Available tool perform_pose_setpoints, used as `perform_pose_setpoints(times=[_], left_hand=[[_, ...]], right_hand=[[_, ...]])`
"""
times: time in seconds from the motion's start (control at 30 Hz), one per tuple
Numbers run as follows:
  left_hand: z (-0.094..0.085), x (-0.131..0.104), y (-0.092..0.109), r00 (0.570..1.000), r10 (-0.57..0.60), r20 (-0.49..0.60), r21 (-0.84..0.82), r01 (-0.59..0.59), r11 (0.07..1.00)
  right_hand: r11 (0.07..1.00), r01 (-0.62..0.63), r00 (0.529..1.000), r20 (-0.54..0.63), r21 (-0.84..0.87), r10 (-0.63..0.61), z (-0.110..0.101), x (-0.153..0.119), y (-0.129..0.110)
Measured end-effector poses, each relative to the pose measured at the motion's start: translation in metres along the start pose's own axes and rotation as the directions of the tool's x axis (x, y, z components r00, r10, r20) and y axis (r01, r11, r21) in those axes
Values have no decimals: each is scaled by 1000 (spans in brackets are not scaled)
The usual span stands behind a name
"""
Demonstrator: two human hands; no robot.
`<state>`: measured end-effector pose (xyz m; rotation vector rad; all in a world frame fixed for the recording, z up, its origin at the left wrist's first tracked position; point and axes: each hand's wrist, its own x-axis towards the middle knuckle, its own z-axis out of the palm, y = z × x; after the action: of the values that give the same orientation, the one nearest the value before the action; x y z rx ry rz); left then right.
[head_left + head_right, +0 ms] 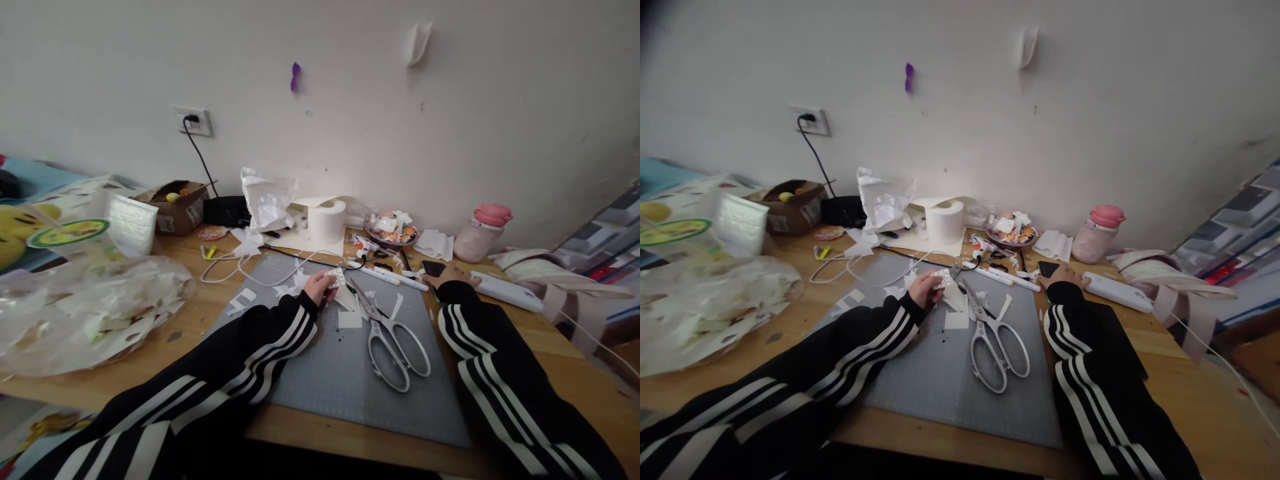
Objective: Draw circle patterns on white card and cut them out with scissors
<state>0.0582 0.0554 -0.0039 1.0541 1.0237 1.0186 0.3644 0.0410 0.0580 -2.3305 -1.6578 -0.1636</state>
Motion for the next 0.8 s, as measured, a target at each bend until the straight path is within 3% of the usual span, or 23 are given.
perform_pose_setpoints(times=[0.1, 0.23, 0.3, 0.37, 0.43, 0.67, 0.8], left_hand=[[0, -1, 0, 1000, 13, 29, 17, -13, 1000], [-1, -3, 1, 997, 28, 65, 32, -31, 999], [0, -5, 2, 996, 40, 76, 34, -43, 998], [0, -6, 3, 995, 53, 81, 36, -56, 998], [1, -6, 4, 995, 63, 83, 38, -67, 997], [2, -2, 5, 996, 56, 70, 49, -59, 997], [2, -2, 5, 998, 40, 43, 44, -41, 998]], right_hand=[[1000, 7, 1000, -13, -12, -7, -7, -20, -20], [984, 179, 982, 64, 14, -179, -23, -61, -57], [953, 295, 927, 222, 69, -303, -30, -87, -70], [952, 292, 849, 434, 92, -303, -33, -112, -77], [954, 283, 809, 511, 95, -291, -30, -130, -80], [977, 189, 846, 488, 102, -215, -14, -140, -79], [957, 111, 884, 414, 268, -219, -5, -136, -68]])
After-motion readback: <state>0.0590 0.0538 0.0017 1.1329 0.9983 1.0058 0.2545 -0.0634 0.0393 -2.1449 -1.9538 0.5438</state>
